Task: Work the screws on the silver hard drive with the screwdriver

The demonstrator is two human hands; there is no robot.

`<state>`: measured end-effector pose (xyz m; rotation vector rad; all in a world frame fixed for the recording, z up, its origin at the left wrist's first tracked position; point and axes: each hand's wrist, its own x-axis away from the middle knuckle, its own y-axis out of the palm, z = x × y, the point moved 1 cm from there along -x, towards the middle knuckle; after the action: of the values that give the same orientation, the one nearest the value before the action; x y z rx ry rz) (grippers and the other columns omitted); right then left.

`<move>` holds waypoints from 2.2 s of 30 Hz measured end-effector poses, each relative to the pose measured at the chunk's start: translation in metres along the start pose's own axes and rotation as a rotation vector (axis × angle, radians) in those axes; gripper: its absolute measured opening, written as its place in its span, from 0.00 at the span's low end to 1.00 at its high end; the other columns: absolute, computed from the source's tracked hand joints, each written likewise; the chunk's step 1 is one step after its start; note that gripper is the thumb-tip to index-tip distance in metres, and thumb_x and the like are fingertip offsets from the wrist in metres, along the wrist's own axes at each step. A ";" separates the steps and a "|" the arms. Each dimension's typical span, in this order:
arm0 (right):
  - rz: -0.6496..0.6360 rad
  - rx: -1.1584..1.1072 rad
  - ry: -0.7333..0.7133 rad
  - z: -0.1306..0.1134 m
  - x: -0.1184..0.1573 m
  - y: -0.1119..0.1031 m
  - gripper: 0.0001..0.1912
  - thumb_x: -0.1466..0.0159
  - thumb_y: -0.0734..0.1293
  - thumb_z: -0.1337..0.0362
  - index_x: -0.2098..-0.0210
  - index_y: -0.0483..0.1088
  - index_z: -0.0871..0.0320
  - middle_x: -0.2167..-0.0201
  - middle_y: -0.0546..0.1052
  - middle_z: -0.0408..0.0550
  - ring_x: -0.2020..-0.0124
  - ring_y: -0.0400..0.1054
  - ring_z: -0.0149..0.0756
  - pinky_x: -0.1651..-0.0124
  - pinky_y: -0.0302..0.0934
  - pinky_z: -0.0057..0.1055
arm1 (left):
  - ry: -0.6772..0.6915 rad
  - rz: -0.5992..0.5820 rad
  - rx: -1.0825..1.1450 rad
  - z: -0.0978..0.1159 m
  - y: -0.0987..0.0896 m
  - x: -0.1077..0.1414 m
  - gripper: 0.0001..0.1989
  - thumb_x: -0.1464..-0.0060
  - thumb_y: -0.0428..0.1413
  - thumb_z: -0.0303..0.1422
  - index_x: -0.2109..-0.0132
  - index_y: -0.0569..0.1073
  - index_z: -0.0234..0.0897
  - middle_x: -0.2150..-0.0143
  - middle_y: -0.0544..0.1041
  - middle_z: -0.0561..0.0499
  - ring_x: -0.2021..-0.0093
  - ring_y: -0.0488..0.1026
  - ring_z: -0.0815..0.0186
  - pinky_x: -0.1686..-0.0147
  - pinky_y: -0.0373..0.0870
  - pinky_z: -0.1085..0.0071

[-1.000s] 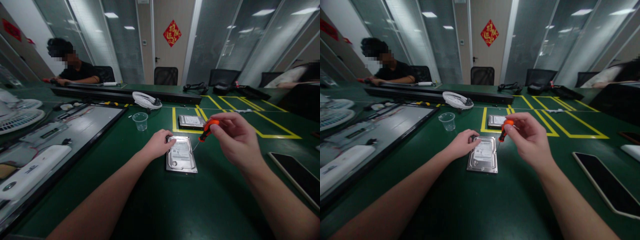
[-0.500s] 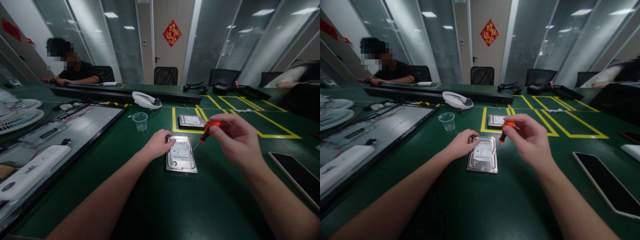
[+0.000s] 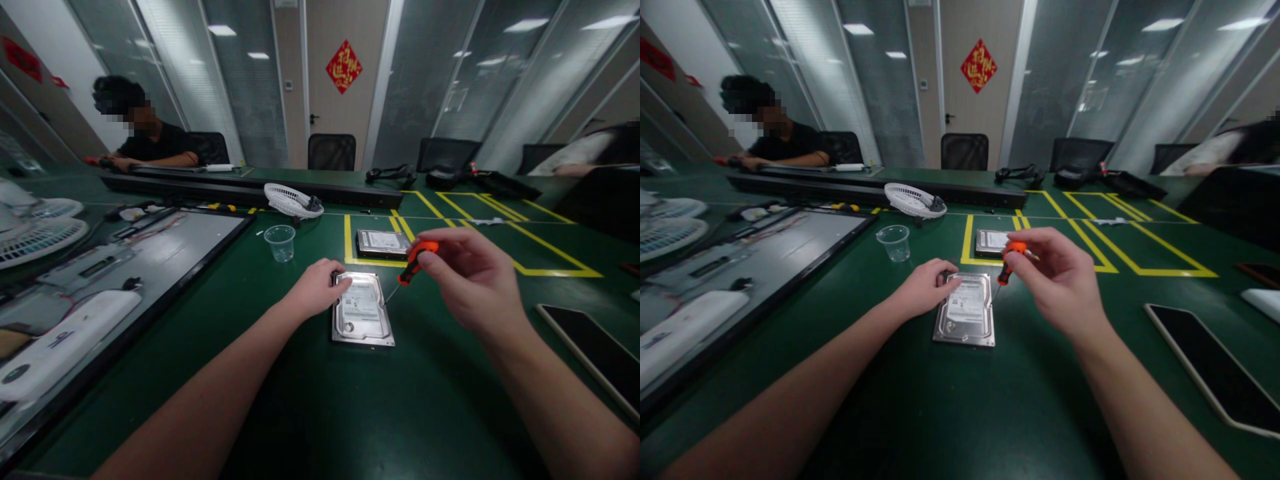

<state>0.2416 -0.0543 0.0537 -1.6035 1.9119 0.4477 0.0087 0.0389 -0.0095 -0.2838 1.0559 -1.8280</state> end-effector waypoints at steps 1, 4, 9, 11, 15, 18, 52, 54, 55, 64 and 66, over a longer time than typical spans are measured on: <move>-0.010 -0.012 0.004 0.000 0.000 0.000 0.13 0.35 0.75 0.66 0.51 0.80 0.47 0.56 0.83 0.45 0.55 0.79 0.36 0.53 0.77 0.33 | -0.002 -0.001 -0.001 0.000 0.000 0.000 0.14 0.36 0.58 0.40 0.51 0.80 0.36 0.57 0.76 0.47 0.63 0.72 0.63 0.60 0.68 0.65; -0.046 -0.092 0.016 -0.001 0.000 0.002 0.12 0.31 0.71 0.65 0.49 0.80 0.49 0.50 0.83 0.49 0.48 0.78 0.43 0.45 0.76 0.42 | -0.011 -0.011 -0.001 0.000 0.000 0.000 0.15 0.36 0.57 0.40 0.50 0.80 0.36 0.57 0.75 0.47 0.63 0.72 0.63 0.61 0.68 0.65; -0.042 -0.097 0.023 0.000 0.001 0.001 0.12 0.32 0.72 0.66 0.49 0.79 0.49 0.54 0.83 0.47 0.52 0.79 0.40 0.47 0.76 0.40 | -0.001 -0.008 -0.003 0.000 0.000 0.000 0.15 0.36 0.57 0.41 0.50 0.80 0.36 0.57 0.76 0.47 0.61 0.73 0.62 0.59 0.69 0.64; -0.020 -0.065 0.001 0.000 0.000 0.000 0.14 0.34 0.74 0.66 0.50 0.79 0.47 0.56 0.82 0.45 0.55 0.78 0.36 0.52 0.76 0.34 | -0.001 -0.006 -0.004 0.000 0.000 0.000 0.15 0.36 0.57 0.40 0.50 0.80 0.36 0.57 0.76 0.47 0.61 0.73 0.62 0.58 0.69 0.64; -0.026 -0.023 -0.022 0.001 0.000 -0.001 0.13 0.35 0.75 0.67 0.51 0.80 0.47 0.57 0.82 0.43 0.56 0.78 0.34 0.54 0.75 0.30 | -0.005 -0.009 -0.005 0.000 0.000 0.000 0.15 0.36 0.58 0.41 0.50 0.80 0.36 0.57 0.76 0.46 0.61 0.73 0.62 0.59 0.69 0.64; -0.048 -0.056 -0.003 0.000 0.000 0.000 0.12 0.33 0.73 0.67 0.51 0.80 0.48 0.56 0.83 0.46 0.54 0.79 0.38 0.50 0.76 0.36 | 0.001 0.002 -0.009 0.000 0.000 0.000 0.14 0.37 0.58 0.40 0.51 0.80 0.35 0.57 0.76 0.47 0.62 0.72 0.62 0.58 0.69 0.64; -0.068 -0.029 -0.035 -0.004 0.000 0.003 0.17 0.35 0.74 0.69 0.47 0.77 0.48 0.54 0.83 0.46 0.51 0.79 0.40 0.51 0.78 0.38 | 0.006 -0.003 -0.004 0.000 0.000 0.000 0.15 0.36 0.58 0.41 0.50 0.80 0.36 0.56 0.76 0.46 0.60 0.73 0.61 0.56 0.70 0.63; -0.075 -0.028 -0.029 -0.003 0.000 0.002 0.18 0.36 0.75 0.69 0.48 0.78 0.47 0.55 0.83 0.46 0.53 0.80 0.39 0.53 0.79 0.37 | 0.009 0.001 -0.005 0.000 0.000 0.000 0.14 0.36 0.58 0.40 0.51 0.80 0.36 0.57 0.76 0.46 0.60 0.73 0.61 0.56 0.70 0.63; -0.074 -0.019 -0.023 -0.002 0.000 0.001 0.17 0.36 0.75 0.68 0.49 0.78 0.47 0.56 0.83 0.45 0.55 0.80 0.39 0.54 0.79 0.36 | 0.009 0.003 -0.006 0.000 0.000 0.000 0.14 0.36 0.58 0.40 0.51 0.80 0.36 0.57 0.76 0.47 0.60 0.73 0.61 0.56 0.70 0.64; -0.060 -0.137 0.062 0.000 -0.001 0.001 0.12 0.29 0.68 0.63 0.49 0.80 0.48 0.49 0.82 0.49 0.46 0.77 0.45 0.43 0.74 0.45 | 0.000 -0.005 -0.004 0.001 -0.001 0.000 0.15 0.36 0.57 0.41 0.51 0.80 0.36 0.56 0.76 0.46 0.61 0.73 0.61 0.58 0.70 0.64; -0.063 -0.143 0.063 -0.002 -0.001 0.003 0.11 0.29 0.68 0.64 0.50 0.80 0.48 0.48 0.82 0.48 0.45 0.77 0.46 0.42 0.74 0.47 | -0.001 -0.006 -0.004 0.001 -0.001 0.000 0.15 0.36 0.57 0.41 0.51 0.80 0.37 0.56 0.76 0.46 0.61 0.74 0.61 0.57 0.70 0.63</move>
<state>0.2384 -0.0546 0.0554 -1.7843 1.9065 0.5229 0.0085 0.0386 -0.0085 -0.2901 1.0594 -1.8310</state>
